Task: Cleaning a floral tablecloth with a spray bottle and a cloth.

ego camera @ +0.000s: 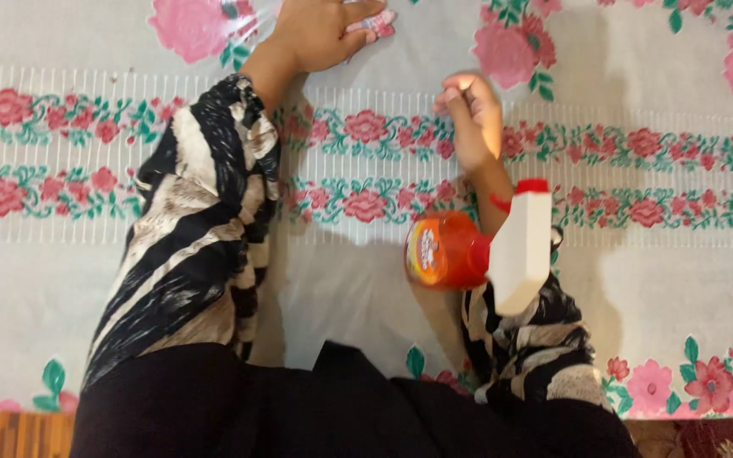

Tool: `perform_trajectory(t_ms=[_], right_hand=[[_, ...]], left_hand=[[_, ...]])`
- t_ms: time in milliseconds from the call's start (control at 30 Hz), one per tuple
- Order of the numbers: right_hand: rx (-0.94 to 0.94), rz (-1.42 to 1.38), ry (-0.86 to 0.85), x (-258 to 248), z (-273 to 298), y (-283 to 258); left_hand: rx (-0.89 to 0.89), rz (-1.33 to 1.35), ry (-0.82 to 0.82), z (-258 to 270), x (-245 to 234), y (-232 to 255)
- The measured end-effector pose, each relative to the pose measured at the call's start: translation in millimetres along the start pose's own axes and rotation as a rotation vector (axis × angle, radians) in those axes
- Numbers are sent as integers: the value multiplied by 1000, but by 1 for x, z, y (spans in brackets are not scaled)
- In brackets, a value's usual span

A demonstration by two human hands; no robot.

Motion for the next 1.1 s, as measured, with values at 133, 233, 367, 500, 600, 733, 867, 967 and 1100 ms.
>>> perform_trajectory(t_ms=[133,233,367,500,600,733,867,967,1100], right_hand=[[84,-19,33,3,1,-4],[117,-20,51,5,1,-9],[134,-23,63,6,4,-7],[161,24,83,5,6,-6],[173,38,82,3,8,-4],[204,74,75,5,12,-12],[222,83,83,5,14,-9],[292,48,124,6,16,-12],[293,74,127,0,18,-5]], left_hand=[[-42,-17,54,-37,21,-22],[-7,-109,120,-57,23,-27],[-96,-65,65,-78,41,-43],[-186,-59,81,-94,51,-59],[-239,-91,101,-98,50,-72],[-350,-112,158,-93,44,-100],[-469,-164,171,-74,18,-141],[-564,-202,135,-47,-5,-170],[-747,-203,78,5,-38,-213]])
Point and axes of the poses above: each hand's wrist, its own z-axis away from the middle knuckle, its own x-axis out of the palm, y = z × x, the point moved 2 cm from there along -z, towards the middle knuckle, and after that the axes turned 8 degrees about -y, right-handed, at the moved point
